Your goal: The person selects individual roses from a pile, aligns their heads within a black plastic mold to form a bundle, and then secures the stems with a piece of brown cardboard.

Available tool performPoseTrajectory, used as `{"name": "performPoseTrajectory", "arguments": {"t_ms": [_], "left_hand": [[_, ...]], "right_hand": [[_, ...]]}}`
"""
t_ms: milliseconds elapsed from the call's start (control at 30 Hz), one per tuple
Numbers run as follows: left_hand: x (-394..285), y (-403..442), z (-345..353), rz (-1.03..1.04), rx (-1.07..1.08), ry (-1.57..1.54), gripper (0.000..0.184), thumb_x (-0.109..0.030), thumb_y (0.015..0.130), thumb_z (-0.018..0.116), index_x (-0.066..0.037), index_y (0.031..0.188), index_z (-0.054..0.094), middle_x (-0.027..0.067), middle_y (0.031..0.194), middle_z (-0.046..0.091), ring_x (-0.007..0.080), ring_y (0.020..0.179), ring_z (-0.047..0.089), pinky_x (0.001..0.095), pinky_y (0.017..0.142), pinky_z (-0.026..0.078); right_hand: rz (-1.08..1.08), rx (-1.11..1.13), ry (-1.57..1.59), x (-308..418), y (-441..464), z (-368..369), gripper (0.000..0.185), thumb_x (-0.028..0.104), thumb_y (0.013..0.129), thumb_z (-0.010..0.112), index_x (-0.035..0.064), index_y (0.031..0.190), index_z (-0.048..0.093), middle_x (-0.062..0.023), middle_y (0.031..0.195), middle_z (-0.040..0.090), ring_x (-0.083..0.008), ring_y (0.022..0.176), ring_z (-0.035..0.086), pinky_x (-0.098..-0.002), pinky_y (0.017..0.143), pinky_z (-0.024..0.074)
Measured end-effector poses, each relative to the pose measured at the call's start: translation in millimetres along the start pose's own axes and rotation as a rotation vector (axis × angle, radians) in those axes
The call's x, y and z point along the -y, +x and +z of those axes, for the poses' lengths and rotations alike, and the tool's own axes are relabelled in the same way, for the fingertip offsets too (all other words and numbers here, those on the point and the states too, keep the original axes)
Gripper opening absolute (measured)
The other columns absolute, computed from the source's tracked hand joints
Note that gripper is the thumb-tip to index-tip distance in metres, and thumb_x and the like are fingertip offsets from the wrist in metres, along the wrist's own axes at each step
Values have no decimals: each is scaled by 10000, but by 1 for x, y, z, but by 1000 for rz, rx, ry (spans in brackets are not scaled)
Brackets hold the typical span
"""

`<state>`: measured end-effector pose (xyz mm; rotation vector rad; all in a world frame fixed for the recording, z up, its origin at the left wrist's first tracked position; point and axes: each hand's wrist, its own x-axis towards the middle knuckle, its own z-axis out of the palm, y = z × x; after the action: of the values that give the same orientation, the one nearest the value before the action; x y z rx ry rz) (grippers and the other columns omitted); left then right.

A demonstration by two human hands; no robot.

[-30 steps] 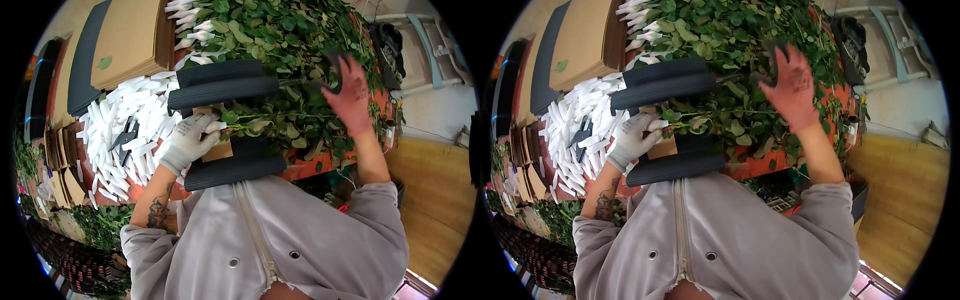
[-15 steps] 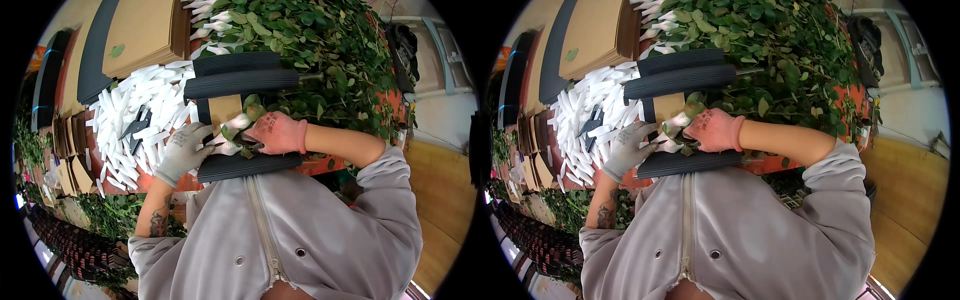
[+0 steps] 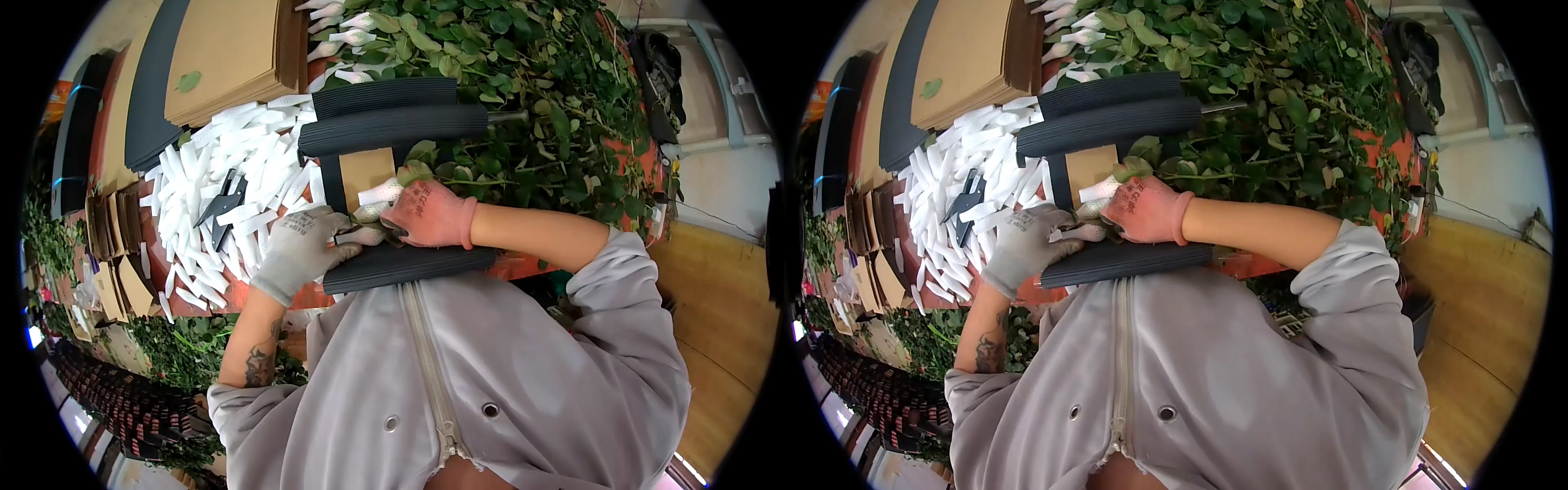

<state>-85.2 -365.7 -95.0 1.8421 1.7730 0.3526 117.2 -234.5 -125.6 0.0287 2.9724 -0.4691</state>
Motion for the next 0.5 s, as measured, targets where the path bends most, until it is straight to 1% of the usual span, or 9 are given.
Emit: {"name": "performPoseTrajectory", "arguments": {"t_ms": [67,100,167,233,300,333,400,467,500], "left_hand": [[4,5,2,-4,162,37,279,-373,806,590,-109,882,641,47,836,601,249,804,590,386,693,462],[9,6,8,-2,161,38,279,-373,806,590,-109,882,641,47,836,601,249,804,590,386,693,462],[23,4,19,198,89,42,240,-330,807,598,-92,829,617,52,798,593,253,780,589,387,666,460],[28,1,14,214,89,-11,210,-297,802,605,-88,817,610,57,787,589,256,767,588,386,654,459],[35,-4,8,237,70,-70,128,-211,776,625,-89,807,605,69,761,581,268,738,583,385,633,461],[43,-12,1,254,86,-63,128,-211,776,625,-89,807,605,69,761,581,268,738,583,385,633,461],[55,-29,-19,-38,162,116,124,-190,763,628,-87,832,612,70,771,584,269,747,590,385,660,470],[48,-40,-36,-142,-27,230,155,-180,756,634,-97,886,631,60,778,596,268,756,600,376,681,478],[34,-35,-47,-167,-31,234,233,-188,746,646,-111,967,643,55,827,616,266,771,612,369,691,485]], "right_hand": [[-2,-5,17,0,1,1,250,255,752,589,59,897,534,-107,844,617,-277,870,597,-398,743,469],[2,-9,37,-1,1,1,236,231,747,579,58,900,532,-108,848,615,-273,869,596,-396,741,469],[27,4,69,0,2,1,215,209,740,570,56,887,539,-111,839,616,-271,858,599,-391,740,469],[65,8,106,-1,3,4,194,187,732,560,53,873,546,-113,829,618,-269,847,602,-387,739,469],[44,-81,122,-3,2,14,166,169,727,553,46,839,566,-122,800,624,-272,822,612,-381,735,473],[65,-93,126,-4,2,13,166,169,727,553,46,839,566,-122,800,624,-272,822,612,-381,735,473],[55,71,100,-5,3,8,322,268,738,635,53,953,528,-119,855,618,-290,866,593,-392,792,451],[62,122,98,-4,6,1,317,267,740,630,48,946,530,-124,851,616,-293,859,593,-399,784,457],[71,157,111,-4,7,-1,328,279,741,626,45,952,534,-130,858,618,-296,864,594,-400,782,460]]}}
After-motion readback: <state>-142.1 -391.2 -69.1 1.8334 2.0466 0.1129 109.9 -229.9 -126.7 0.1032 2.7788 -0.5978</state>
